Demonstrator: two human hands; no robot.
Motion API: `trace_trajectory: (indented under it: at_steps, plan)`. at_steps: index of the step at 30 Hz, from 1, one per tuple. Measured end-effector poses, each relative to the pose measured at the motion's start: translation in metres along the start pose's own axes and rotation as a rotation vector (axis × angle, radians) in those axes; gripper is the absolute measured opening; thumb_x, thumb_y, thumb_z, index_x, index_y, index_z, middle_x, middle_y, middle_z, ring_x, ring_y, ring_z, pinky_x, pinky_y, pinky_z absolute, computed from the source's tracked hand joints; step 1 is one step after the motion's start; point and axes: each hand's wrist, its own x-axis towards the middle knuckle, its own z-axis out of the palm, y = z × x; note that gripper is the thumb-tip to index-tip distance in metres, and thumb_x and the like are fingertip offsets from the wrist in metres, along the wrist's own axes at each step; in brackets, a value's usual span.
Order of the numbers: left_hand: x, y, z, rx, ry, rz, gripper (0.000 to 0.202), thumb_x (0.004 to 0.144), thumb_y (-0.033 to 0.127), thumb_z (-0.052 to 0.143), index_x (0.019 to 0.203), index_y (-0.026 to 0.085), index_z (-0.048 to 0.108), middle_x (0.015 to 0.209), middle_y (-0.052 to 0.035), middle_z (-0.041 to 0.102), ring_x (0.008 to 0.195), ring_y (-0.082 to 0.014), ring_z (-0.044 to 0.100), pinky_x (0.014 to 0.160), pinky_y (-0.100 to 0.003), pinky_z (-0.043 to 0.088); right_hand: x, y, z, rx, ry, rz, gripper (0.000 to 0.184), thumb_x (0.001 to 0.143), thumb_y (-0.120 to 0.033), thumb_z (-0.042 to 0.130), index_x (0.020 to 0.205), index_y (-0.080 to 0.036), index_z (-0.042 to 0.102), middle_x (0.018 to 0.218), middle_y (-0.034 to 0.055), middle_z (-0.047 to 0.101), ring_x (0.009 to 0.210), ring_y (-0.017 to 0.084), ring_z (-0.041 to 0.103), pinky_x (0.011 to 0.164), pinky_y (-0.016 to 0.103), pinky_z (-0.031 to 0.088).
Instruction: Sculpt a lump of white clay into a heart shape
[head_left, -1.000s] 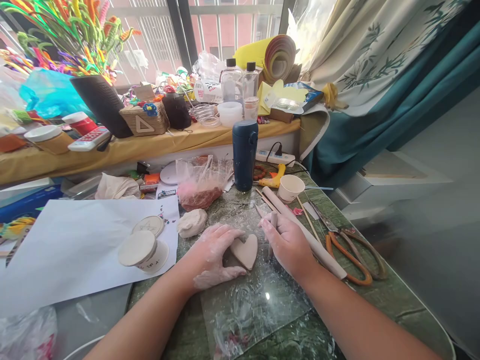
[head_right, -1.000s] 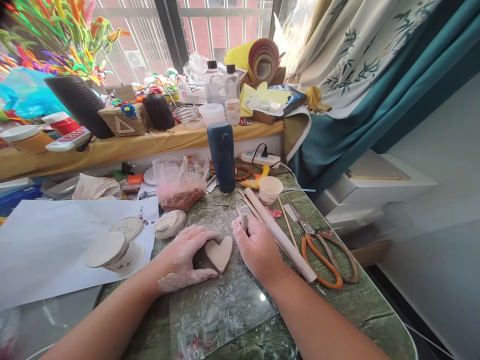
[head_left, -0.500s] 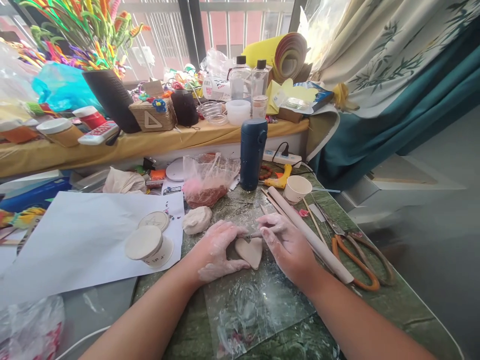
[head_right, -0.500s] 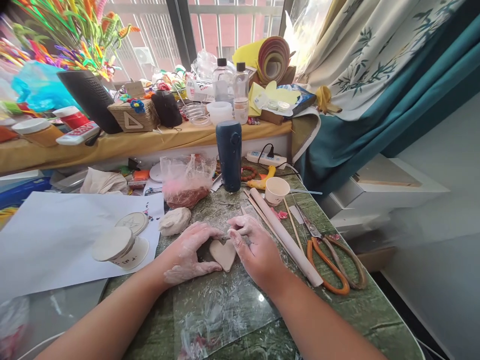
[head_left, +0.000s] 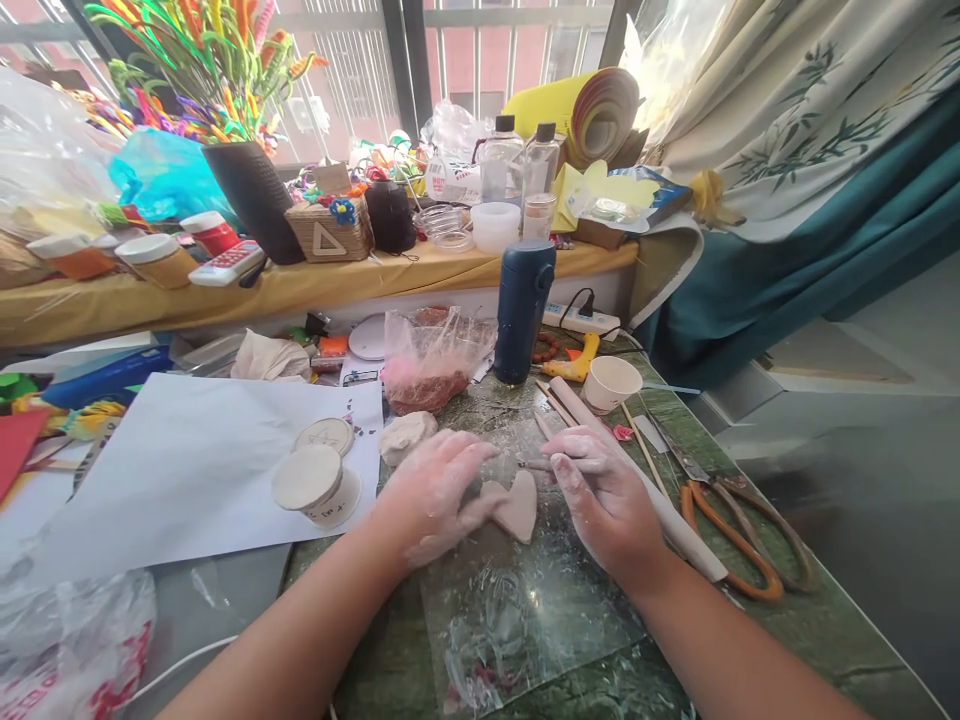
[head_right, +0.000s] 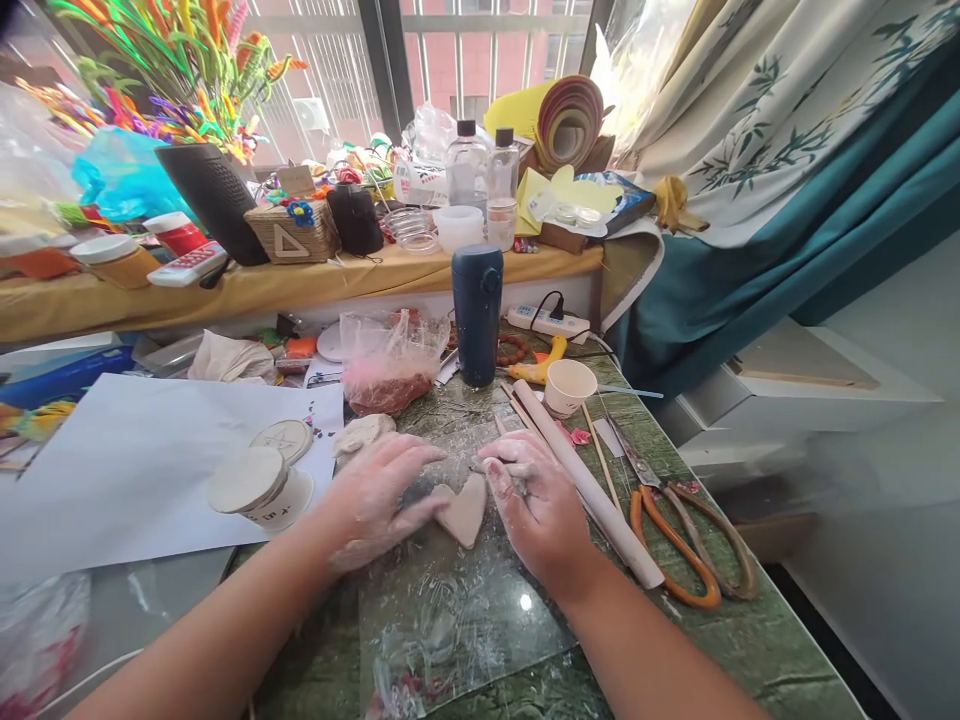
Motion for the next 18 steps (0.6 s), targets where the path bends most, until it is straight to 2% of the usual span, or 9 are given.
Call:
trace_trajectory:
  at_steps: [1, 3, 5, 7, 11, 14, 18]
  plan:
    - [-0.001, 0.003, -0.012, 0.104, -0.003, -0.060, 0.022, 0.102, 0.040, 0.054, 0.109, 0.023, 0.067, 0.107, -0.0081, 0.069, 0.104, -0.0265, 0.061, 0.095, -0.042, 0.048, 0.000, 0.001, 0.000, 0.006, 0.013, 0.017, 0.017, 0.104, -0.031, 0.052, 0.103, -0.026, 0.068, 0.099, 0.0058, 0.067, 0.097, 0.024, 0.063, 0.089, 0.040, 0.049]
    - [-0.004, 0.005, -0.037, 0.248, -0.027, -0.201, 0.026, 0.104, 0.034, 0.046, 0.093, 0.023, 0.067, 0.094, -0.0063, 0.068, 0.093, -0.0252, 0.062, 0.088, -0.041, 0.048, 0.000, 0.001, -0.001, 0.023, 0.007, 0.038, 0.017, 0.104, -0.031, 0.052, 0.103, -0.026, 0.068, 0.098, 0.0054, 0.065, 0.092, 0.023, 0.063, 0.086, 0.038, 0.049]
    - [-0.009, -0.002, -0.056, 0.349, -0.038, -0.318, 0.024, 0.101, 0.036, 0.049, 0.095, 0.024, 0.068, 0.094, -0.0058, 0.068, 0.093, -0.0274, 0.063, 0.085, -0.042, 0.048, 0.000, 0.000, 0.000, 0.040, -0.018, 0.036, 0.016, 0.104, -0.032, 0.053, 0.101, -0.026, 0.068, 0.097, 0.0049, 0.065, 0.092, 0.023, 0.063, 0.085, 0.037, 0.049]
    - [-0.014, -0.013, -0.066, 0.394, -0.083, -0.369, 0.025, 0.098, 0.041, 0.051, 0.095, 0.024, 0.070, 0.093, -0.0068, 0.069, 0.092, -0.0288, 0.063, 0.083, -0.041, 0.047, 0.000, 0.000, 0.001, 0.060, -0.032, 0.033, 0.016, 0.104, -0.032, 0.053, 0.100, -0.026, 0.068, 0.097, 0.0046, 0.065, 0.093, 0.022, 0.063, 0.085, 0.037, 0.049]
    - [-0.017, -0.032, -0.066, 0.341, -0.160, -0.441, 0.022, 0.095, 0.034, 0.052, 0.092, 0.025, 0.072, 0.093, -0.0062, 0.071, 0.091, -0.0262, 0.065, 0.081, -0.036, 0.046, 0.000, 0.003, 0.002, 0.112, -0.007, 0.067, 0.018, 0.105, -0.034, 0.053, 0.099, -0.025, 0.068, 0.098, 0.0047, 0.064, 0.090, 0.022, 0.064, 0.085, 0.038, 0.050]
    - [-0.015, -0.033, -0.065, 0.340, -0.133, -0.494, 0.024, 0.095, 0.029, 0.048, 0.094, 0.024, 0.071, 0.094, -0.0064, 0.072, 0.090, -0.0256, 0.065, 0.078, -0.035, 0.044, -0.001, 0.006, 0.003, 0.134, 0.023, 0.084, 0.018, 0.105, -0.034, 0.053, 0.101, -0.025, 0.068, 0.099, 0.0048, 0.064, 0.090, 0.022, 0.064, 0.085, 0.039, 0.051]
    - [-0.011, -0.031, -0.064, 0.283, -0.065, -0.488, 0.028, 0.099, 0.038, 0.046, 0.090, 0.024, 0.069, 0.091, -0.0039, 0.071, 0.084, -0.0235, 0.063, 0.075, -0.034, 0.043, -0.001, 0.009, 0.003, 0.147, 0.034, 0.090, 0.019, 0.105, -0.034, 0.053, 0.101, -0.026, 0.069, 0.101, 0.0050, 0.065, 0.091, 0.022, 0.065, 0.084, 0.040, 0.052]
